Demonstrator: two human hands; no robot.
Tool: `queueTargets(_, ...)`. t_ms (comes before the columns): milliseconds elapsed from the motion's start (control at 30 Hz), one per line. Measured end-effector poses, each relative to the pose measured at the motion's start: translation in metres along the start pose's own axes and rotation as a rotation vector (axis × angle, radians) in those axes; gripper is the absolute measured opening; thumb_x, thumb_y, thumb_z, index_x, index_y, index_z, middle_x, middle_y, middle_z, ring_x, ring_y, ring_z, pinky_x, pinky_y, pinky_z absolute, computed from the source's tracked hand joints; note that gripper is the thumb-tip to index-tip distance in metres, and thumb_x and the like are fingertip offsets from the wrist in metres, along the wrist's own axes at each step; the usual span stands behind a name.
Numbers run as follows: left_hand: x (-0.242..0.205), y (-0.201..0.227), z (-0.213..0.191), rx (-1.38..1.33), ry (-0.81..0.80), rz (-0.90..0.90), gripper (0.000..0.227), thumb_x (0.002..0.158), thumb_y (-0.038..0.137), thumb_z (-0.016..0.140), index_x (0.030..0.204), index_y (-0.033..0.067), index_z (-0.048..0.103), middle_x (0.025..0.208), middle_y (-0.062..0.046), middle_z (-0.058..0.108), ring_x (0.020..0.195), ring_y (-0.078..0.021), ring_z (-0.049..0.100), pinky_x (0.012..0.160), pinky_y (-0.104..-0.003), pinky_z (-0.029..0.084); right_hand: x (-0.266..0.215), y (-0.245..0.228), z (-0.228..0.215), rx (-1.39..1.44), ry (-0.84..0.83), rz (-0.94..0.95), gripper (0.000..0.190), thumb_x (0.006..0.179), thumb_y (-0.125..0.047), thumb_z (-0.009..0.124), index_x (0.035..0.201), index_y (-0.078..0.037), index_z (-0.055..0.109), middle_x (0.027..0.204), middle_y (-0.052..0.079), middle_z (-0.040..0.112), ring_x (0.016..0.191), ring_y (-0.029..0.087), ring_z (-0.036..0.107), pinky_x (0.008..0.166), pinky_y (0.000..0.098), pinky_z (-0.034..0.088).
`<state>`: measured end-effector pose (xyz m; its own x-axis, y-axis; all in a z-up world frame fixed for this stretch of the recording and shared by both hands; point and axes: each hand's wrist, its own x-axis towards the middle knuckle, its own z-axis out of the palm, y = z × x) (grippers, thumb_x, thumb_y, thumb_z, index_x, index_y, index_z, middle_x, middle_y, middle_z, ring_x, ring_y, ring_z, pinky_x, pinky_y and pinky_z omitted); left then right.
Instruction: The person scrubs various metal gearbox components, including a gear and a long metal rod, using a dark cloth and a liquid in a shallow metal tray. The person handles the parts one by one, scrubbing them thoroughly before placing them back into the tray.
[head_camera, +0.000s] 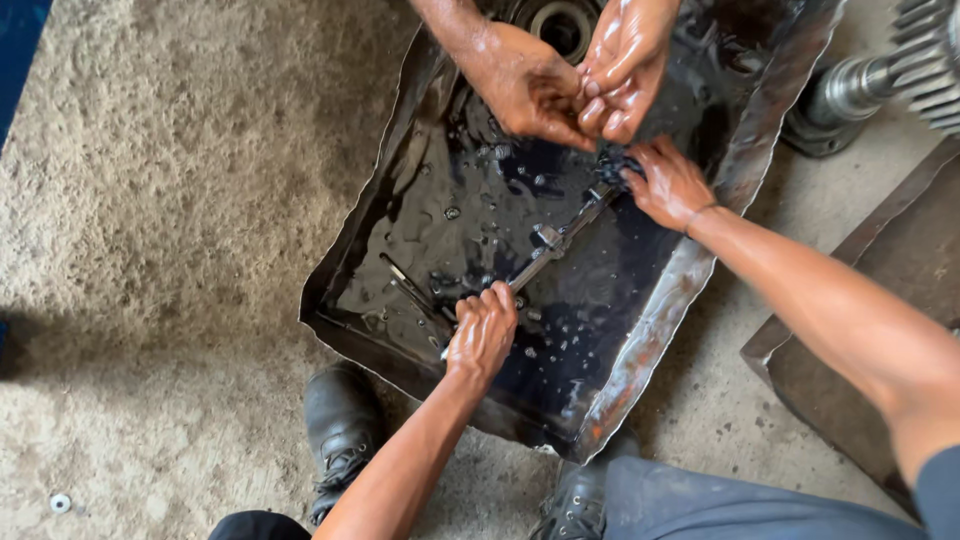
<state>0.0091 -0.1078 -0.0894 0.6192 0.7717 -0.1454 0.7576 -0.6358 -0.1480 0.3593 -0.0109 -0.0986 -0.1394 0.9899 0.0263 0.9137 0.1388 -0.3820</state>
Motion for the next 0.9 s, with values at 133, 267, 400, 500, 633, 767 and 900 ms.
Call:
queueTargets(133,0.001,0.004,0.006,-0.013,0.01,-0.006,0.036,0.09,0.019,0.058,0.119,-0.0025,0.06,0.079,-0.004,0.064,0.067,-0.0187,0.066,0.062,-0.034,0.048,-0.026,-0.023,-0.029,-0.219,-0.165,0.05,0.024,0.09,-0.022,0.07,0.107,-0.006,0.064,0.105,0.02,0.062,0.092,0.042,0.067,0.079,0.0513,0.056)
queueTargets(267,0.0,0.01,0.014,-0.033,0.001,-0.028,0.037,0.089,0.018,0.059,0.119,-0.0028,0.06,0.081,-0.006,0.066,0.066,-0.0202,0.068,0.061,-0.035,0.049,-0.039,-0.049,-0.052,-0.278,-0.147,0.079,0.031,0.088,-0.025,0.072,0.11,-0.007,0.062,0.107,0.018,0.061,0.094,0.04,0.069,0.078,0.0506,0.058)
queueTargets(400,0.0,0.013,0.022,-0.042,-0.026,-0.034,0.032,0.092,0.017,0.059,0.117,-0.0032,0.061,0.083,-0.006,0.067,0.069,-0.0213,0.069,0.062,-0.036,0.05,-0.047,-0.06,-0.056,-0.371,-0.231,0.139,0.052,0.089,-0.03,0.07,0.134,-0.007,0.058,0.125,0.026,0.054,0.089,0.044,0.067,0.072,0.0519,0.056)
queueTargets(500,0.001,0.012,0.02,-0.027,-0.032,-0.024,0.034,0.09,0.016,0.06,0.117,-0.0041,0.062,0.084,-0.007,0.066,0.071,-0.0212,0.069,0.061,-0.035,0.051,-0.053,-0.053,-0.04,-0.3,-0.325,0.064,0.037,0.093,-0.028,0.066,0.126,-0.011,0.063,0.113,0.022,0.059,0.093,0.043,0.067,0.076,0.0515,0.056)
queueTargets(633,0.001,0.012,0.012,-0.046,0.009,-0.036,0.035,0.087,0.015,0.062,0.116,-0.0037,0.063,0.088,-0.006,0.063,0.077,-0.0206,0.066,0.061,-0.034,0.052,-0.05,-0.051,-0.039,0.025,-0.179,0.178,0.034,0.099,-0.032,0.065,0.124,-0.008,0.062,0.114,0.02,0.062,0.101,0.045,0.065,0.088,0.0518,0.054)
queueTargets(767,0.0,0.009,0.005,-0.062,0.006,-0.014,0.038,0.084,0.015,0.063,0.117,-0.0036,0.064,0.091,-0.007,0.061,0.079,-0.0202,0.063,0.061,-0.034,0.051,-0.047,-0.076,-0.041,0.073,-0.001,0.028,0.035,0.096,-0.027,0.065,0.125,-0.007,0.064,0.119,0.02,0.061,0.099,0.044,0.065,0.081,0.0518,0.054)
queueTargets(900,0.003,0.007,0.0,-0.078,0.029,-0.005,0.038,0.085,0.014,0.062,0.118,-0.004,0.064,0.089,-0.007,0.06,0.079,-0.02,0.062,0.061,-0.033,0.05,-0.025,-0.083,-0.028,-0.162,0.027,-0.181,0.028,0.098,-0.022,0.063,0.121,-0.007,0.063,0.118,0.02,0.06,0.097,0.04,0.066,0.079,0.0484,0.057)
